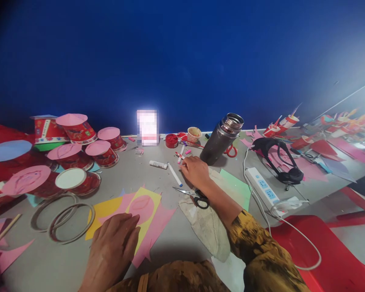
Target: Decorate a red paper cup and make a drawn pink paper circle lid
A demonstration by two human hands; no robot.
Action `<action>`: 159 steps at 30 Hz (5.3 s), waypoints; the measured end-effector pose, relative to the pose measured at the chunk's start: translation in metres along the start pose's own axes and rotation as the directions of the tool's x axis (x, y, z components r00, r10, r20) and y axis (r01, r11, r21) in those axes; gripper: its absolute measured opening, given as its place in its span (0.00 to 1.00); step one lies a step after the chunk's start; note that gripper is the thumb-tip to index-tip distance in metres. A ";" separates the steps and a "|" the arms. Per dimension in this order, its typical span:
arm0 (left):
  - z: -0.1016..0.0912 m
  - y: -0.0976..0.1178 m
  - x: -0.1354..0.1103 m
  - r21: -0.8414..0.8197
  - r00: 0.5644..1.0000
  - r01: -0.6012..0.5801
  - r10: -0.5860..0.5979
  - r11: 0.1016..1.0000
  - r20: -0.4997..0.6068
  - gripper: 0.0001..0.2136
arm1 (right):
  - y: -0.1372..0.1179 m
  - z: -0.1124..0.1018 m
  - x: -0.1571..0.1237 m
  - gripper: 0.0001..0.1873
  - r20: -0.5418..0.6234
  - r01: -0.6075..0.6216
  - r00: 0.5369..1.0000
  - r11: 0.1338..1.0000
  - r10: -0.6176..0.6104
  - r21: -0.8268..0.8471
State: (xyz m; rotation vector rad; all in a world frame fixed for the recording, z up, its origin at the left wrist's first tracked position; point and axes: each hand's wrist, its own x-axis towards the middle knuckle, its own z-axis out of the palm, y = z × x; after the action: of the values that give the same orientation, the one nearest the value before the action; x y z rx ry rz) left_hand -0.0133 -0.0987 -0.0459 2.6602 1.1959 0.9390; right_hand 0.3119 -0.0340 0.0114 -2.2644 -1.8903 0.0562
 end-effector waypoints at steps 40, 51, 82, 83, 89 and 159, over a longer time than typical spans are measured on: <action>-0.007 0.012 0.003 -0.044 0.990 0.133 -0.131 0.990 0.044 0.07 | -0.088 0.027 -0.085 0.14 0.072 -0.031 0.988 0.274 -0.138 0.961; -0.008 0.012 0.001 -0.037 0.990 0.130 -0.128 0.991 0.056 0.09 | -0.097 0.034 -0.094 0.06 -0.084 0.203 0.968 0.539 -0.237 0.818; -0.008 0.009 0.001 -0.052 0.993 0.107 -0.104 0.993 0.059 0.09 | -0.097 0.043 -0.092 0.06 -0.130 0.275 0.953 0.602 -0.272 0.750; -0.008 0.009 0.001 -0.050 0.993 0.106 -0.103 0.993 0.059 0.09 | -0.097 0.043 -0.091 0.06 -0.130 0.278 0.952 0.604 -0.278 0.747; -0.009 0.009 0.002 -0.052 0.993 0.103 -0.100 0.993 0.062 0.09 | -0.096 0.040 -0.088 0.07 -0.155 0.288 0.953 0.614 -0.261 0.735; -0.008 0.010 0.002 0.023 0.995 0.071 -0.073 0.997 0.067 0.10 | -0.098 0.042 -0.087 0.09 -0.131 0.300 0.944 0.623 -0.303 0.723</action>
State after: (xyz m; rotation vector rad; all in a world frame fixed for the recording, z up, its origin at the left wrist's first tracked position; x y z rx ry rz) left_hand -0.0101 -0.1056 -0.0353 2.6223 1.2845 0.8235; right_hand 0.1938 -0.0971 -0.0214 -1.3777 -1.7630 0.6549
